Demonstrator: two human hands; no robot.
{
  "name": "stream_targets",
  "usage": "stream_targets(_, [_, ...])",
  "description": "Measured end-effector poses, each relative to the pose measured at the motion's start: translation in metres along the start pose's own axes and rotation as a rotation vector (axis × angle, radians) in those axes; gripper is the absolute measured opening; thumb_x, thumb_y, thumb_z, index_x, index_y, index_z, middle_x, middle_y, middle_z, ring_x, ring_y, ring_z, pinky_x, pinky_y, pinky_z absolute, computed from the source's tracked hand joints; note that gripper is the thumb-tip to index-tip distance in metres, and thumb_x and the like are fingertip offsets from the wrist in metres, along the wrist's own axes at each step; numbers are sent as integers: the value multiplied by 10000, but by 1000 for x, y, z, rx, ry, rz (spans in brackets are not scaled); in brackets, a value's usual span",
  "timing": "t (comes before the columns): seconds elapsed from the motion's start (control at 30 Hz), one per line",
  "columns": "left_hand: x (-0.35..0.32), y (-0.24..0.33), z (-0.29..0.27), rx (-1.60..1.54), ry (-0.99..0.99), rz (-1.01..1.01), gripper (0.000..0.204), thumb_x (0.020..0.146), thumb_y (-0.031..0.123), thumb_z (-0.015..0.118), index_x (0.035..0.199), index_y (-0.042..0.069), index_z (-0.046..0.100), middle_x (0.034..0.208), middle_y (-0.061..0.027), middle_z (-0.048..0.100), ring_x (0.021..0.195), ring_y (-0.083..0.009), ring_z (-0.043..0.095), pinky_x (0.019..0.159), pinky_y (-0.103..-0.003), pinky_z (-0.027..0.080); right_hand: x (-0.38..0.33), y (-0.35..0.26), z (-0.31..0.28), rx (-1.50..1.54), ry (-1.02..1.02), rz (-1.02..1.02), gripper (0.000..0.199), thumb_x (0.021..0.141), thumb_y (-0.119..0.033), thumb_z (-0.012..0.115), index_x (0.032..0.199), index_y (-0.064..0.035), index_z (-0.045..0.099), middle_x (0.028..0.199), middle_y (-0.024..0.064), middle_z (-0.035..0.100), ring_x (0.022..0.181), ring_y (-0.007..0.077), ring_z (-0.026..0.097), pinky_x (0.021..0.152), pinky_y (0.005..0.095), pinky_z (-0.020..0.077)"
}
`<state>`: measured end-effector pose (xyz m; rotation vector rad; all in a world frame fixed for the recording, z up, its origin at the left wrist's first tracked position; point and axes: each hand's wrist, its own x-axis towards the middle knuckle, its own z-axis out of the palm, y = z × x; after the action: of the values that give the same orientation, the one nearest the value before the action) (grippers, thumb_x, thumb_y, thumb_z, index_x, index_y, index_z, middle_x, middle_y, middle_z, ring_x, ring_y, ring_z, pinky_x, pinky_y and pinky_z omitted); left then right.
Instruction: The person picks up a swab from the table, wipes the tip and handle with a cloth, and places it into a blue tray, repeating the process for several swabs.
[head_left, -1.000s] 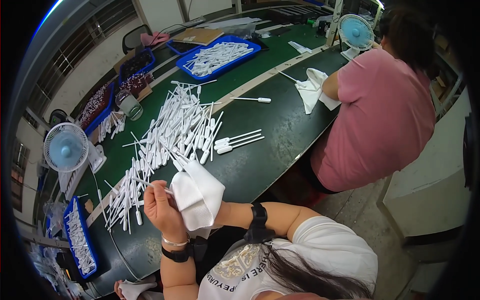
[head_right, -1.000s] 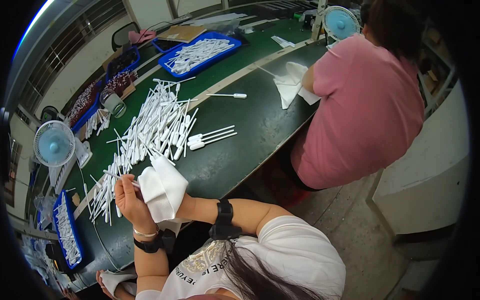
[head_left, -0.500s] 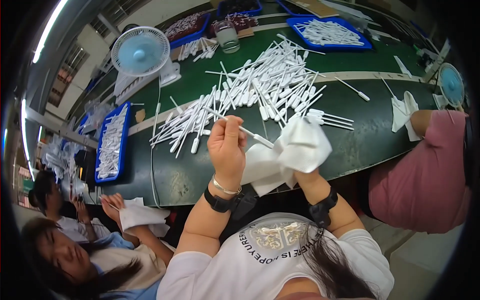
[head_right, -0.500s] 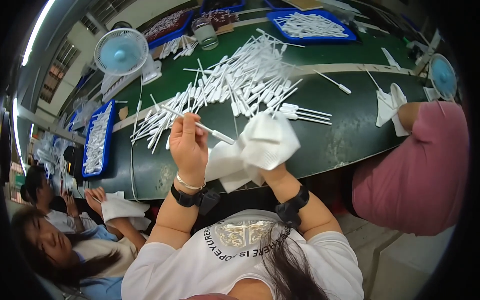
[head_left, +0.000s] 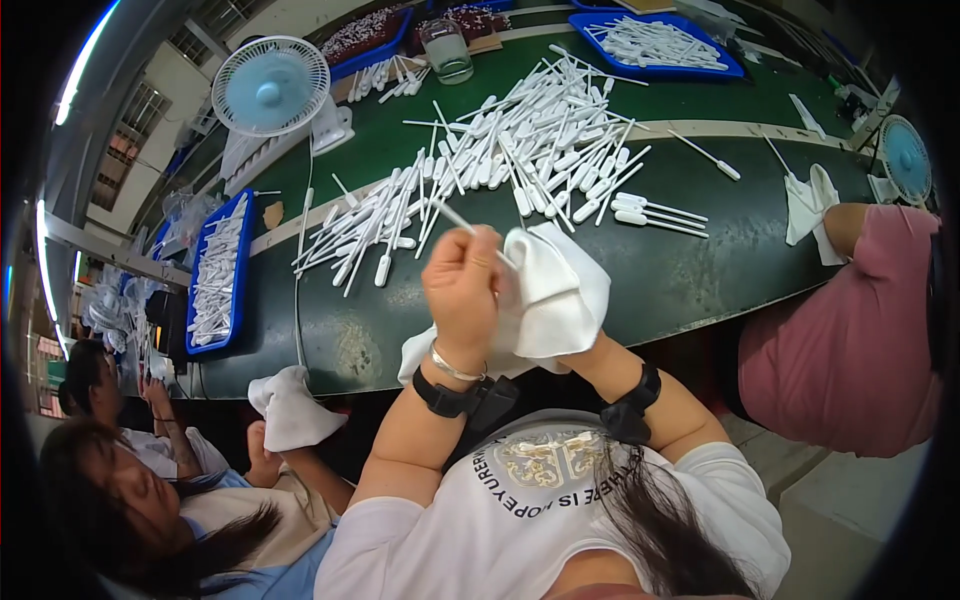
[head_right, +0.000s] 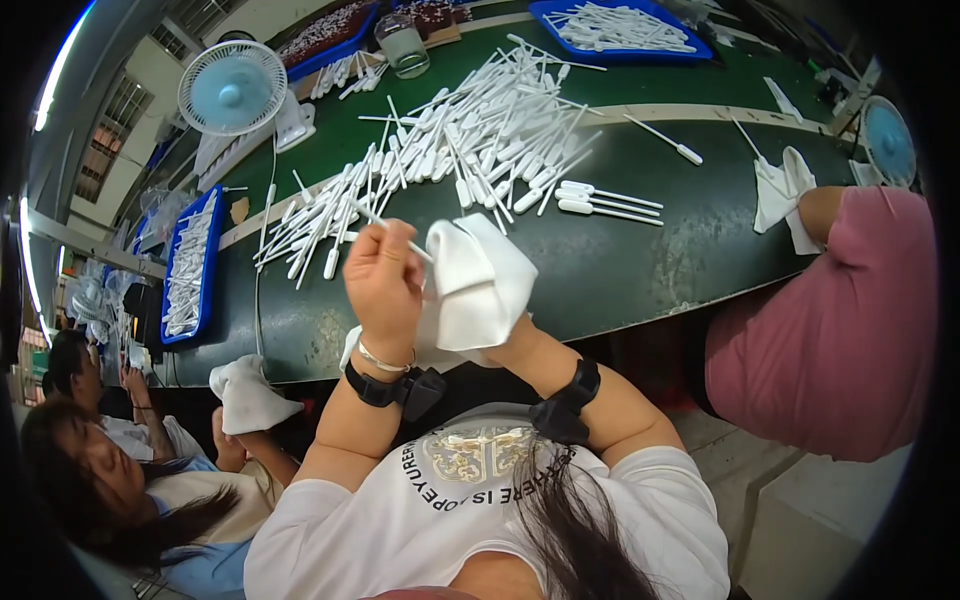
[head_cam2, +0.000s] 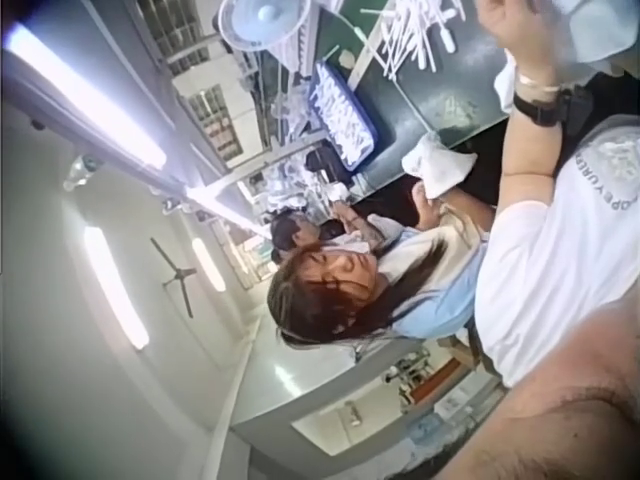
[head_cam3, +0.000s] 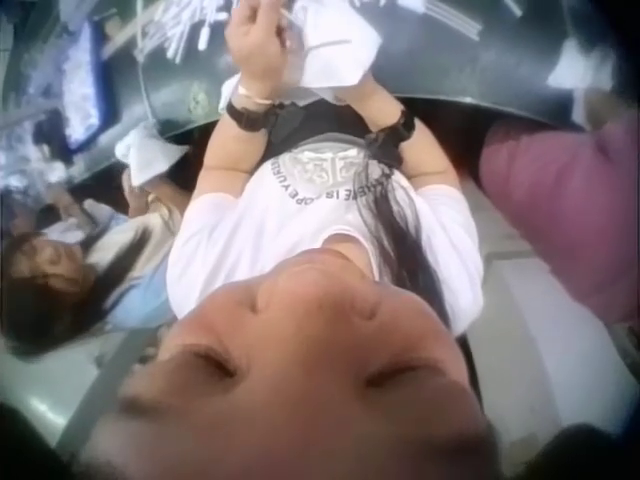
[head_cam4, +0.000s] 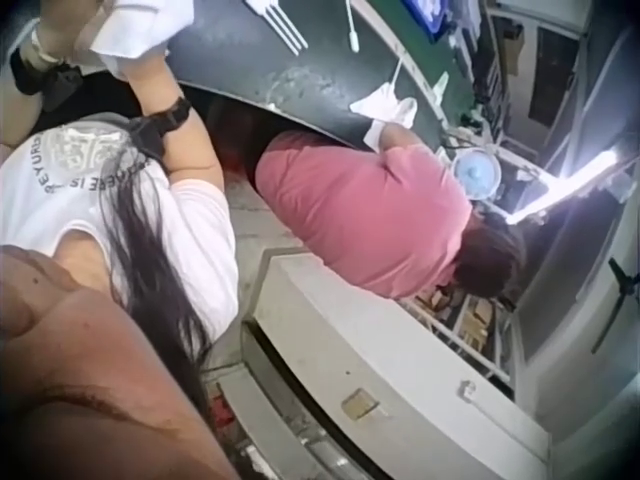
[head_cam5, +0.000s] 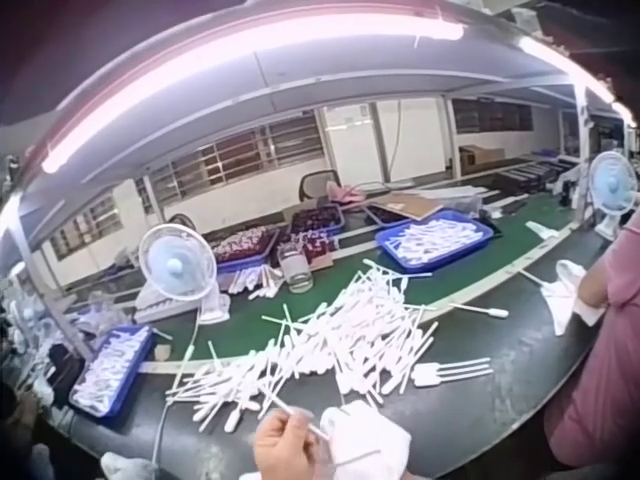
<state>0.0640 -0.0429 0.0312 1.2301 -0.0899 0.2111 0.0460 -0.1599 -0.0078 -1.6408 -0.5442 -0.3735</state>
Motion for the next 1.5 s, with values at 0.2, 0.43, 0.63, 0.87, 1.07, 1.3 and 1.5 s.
stream_targets(0.2, [18, 10, -9, -216, 25, -15, 120, 838, 122, 555, 775, 22, 532, 568, 21, 477, 457, -18, 369, 412, -159, 275, -19, 31, -18, 282, 146, 124, 402, 744, -145, 627, 1093, -18, 473, 977, 117, 513, 886, 209, 515, 753, 320, 420])
stream_targets(0.43, [-16, -18, 15, 297, -129, 3, 47, 825, 70, 542, 818, 23, 542, 617, -8, 507, 498, -72, 434, 464, -183, 336, -5, 20, 1, 312, 160, 88, 322, 773, -188, 602, 1024, -21, 488, 942, 92, 518, 834, 195, 515, 730, 319, 433])
stream_targets(0.63, [-19, -16, 22, 781, -475, 871, 96, 722, -1, 607, 802, 15, 556, 693, -64, 539, 631, -189, 518, 550, -273, 412, -2, 15, -18, 860, 241, 424, 199, 829, -145, 511, 984, -23, 488, 906, 58, 531, 786, 162, 531, 682, 288, 454])
stream_targets(0.87, [-4, -16, 32, 903, -628, 862, 69, 764, 85, 588, 809, 47, 551, 773, -88, 553, 652, -210, 528, 560, -308, 428, -3, 23, -21, 961, 194, 400, 195, 847, -123, 490, 1013, -23, 487, 922, 47, 534, 812, 148, 533, 695, 273, 451])
stream_targets(1.07, [39, 11, 9, 142, -301, -93, 141, 862, 193, 476, 867, 54, 495, 745, -74, 551, 594, -141, 498, 503, -267, 403, -6, 13, -33, 587, 129, 400, 270, 860, -138, 491, 1097, -8, 482, 1020, 77, 538, 896, 152, 537, 764, 278, 449])
stream_targets(1.3, [105, -3, 31, 188, -422, -669, 165, 841, 110, 493, 977, 22, 464, 633, -11, 437, 461, -82, 374, 397, -209, 284, -23, 21, -58, 173, 7, 240, 293, 848, -117, 512, 1119, -12, 482, 1041, 88, 538, 916, 159, 535, 790, 290, 443])
stream_targets(1.5, [202, -53, 146, 386, -647, -538, 372, 739, -48, 494, 1107, -29, 437, 784, -34, 476, 503, -78, 392, 415, -211, 303, -36, 32, -58, 189, 17, 188, 317, 801, -85, 547, 1106, -15, 497, 1034, 112, 545, 951, 213, 532, 838, 324, 415])
